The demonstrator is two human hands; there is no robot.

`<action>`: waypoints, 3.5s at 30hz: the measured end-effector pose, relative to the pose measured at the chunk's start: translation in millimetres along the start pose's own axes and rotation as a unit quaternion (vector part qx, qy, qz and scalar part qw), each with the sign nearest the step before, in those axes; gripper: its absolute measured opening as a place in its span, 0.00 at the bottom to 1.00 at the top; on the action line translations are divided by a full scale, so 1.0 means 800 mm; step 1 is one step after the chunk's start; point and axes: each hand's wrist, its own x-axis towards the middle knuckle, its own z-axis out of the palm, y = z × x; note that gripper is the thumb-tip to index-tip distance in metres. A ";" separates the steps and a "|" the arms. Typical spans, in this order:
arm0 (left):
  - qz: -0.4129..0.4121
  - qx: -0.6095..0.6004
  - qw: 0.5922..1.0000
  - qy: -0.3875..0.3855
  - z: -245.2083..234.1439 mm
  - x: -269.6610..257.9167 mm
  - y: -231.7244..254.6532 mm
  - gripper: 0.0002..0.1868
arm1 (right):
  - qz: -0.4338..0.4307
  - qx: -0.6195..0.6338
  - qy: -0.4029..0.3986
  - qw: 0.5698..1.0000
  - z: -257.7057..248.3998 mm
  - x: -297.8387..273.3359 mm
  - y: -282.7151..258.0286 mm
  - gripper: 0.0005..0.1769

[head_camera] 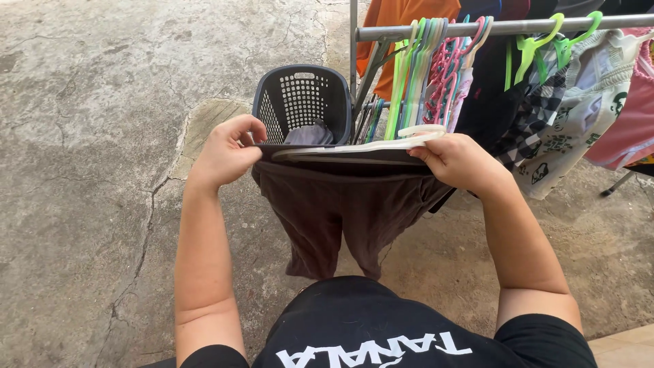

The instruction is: Hanging various pieces of laundry on a drying rack using plastic hangers.

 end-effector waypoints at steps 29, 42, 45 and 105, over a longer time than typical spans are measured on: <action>0.173 0.231 0.922 0.259 0.021 -0.115 0.019 0.13 | 0.132 0.091 0.301 0.940 0.108 0.026 -0.013 0.23; 0.140 0.262 0.896 0.330 0.013 -0.124 0.002 0.11 | 0.162 0.108 0.032 0.980 0.059 0.053 -0.036 0.11; 0.122 0.224 0.921 0.294 0.024 -0.126 0.011 0.10 | -0.017 0.066 0.110 0.992 0.036 0.092 -0.110 0.17; 0.304 0.257 0.886 0.239 -0.448 0.586 -0.437 0.27 | 0.122 -0.003 0.248 0.961 0.404 0.848 0.142 0.16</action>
